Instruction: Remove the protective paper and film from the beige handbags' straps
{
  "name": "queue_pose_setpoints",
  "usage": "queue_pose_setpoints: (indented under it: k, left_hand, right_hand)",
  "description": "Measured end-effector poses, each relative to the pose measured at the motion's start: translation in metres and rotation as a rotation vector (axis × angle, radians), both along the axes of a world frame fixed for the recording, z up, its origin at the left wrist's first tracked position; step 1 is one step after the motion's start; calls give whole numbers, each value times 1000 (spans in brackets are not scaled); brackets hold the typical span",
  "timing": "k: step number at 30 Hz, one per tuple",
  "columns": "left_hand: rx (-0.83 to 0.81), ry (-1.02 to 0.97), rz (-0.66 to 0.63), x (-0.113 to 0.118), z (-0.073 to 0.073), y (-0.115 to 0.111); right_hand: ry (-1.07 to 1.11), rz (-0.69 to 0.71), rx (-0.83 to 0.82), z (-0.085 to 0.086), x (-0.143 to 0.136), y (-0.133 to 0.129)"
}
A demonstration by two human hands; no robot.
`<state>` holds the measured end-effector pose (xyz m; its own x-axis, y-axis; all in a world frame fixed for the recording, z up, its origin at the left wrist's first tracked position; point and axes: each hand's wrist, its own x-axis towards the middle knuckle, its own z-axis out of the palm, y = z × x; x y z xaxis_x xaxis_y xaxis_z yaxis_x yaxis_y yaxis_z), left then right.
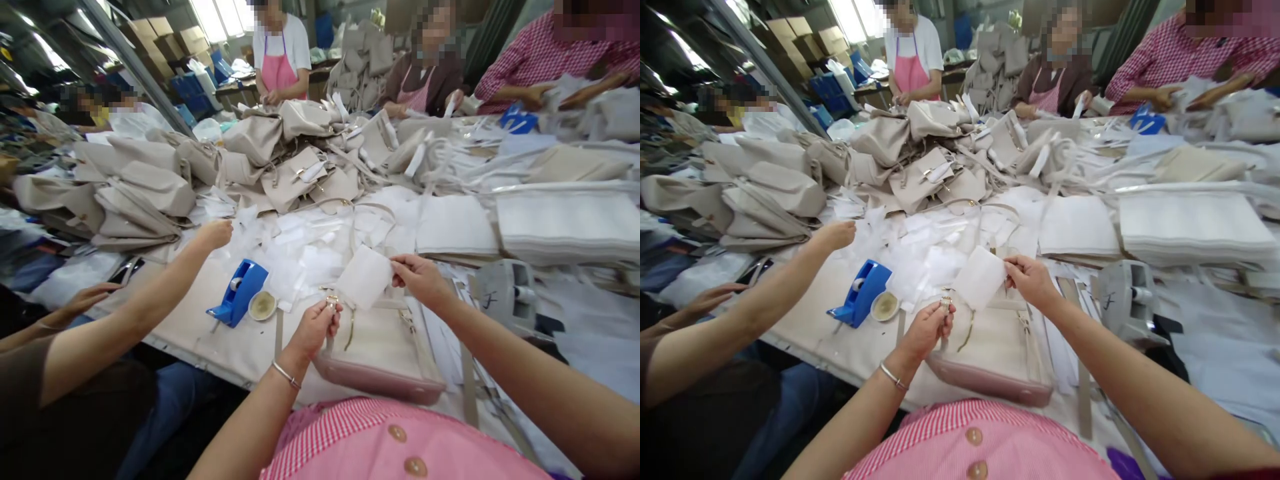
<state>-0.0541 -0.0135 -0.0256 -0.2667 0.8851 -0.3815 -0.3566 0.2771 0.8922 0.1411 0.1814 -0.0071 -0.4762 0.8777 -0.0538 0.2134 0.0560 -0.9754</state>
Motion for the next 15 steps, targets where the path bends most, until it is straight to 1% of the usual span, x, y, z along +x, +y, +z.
queue_pose_setpoints:
  k: [2, 5, 7, 8, 10, 12, 13, 14, 15]
  left_hand:
    - [11, 20, -8, 0, 2, 0]
    - [39, 98, -33, 1, 6, 1]
    - [46, 216, -47, 0, 9, 1]
    - [56, 307, -49, 0, 10, 1]
    - [100, 534, -13, -3, 12, 1]
    - [135, 732, 53, -6, 12, 2]
    - [137, 775, 74, -8, 12, 3]
    - [127, 767, 73, -9, 12, 5]
    - [111, 713, 54, -10, 13, 6]
  right_hand:
    - [-28, 21, 1, -7, -4, -1]
    - [-74, 106, 26, -19, -10, -2]
    - [-89, 163, 42, -25, -15, -3]
    - [-90, 180, 41, -27, -17, -4]
    - [-75, 202, 26, -29, -24, -7]
    - [-46, 239, 21, -27, -33, -10]
    - [-29, 266, 21, -24, -38, -12]
    - [-11, 296, 19, -22, -44, -14]
    - [5, 319, 14, -19, -49, -15]
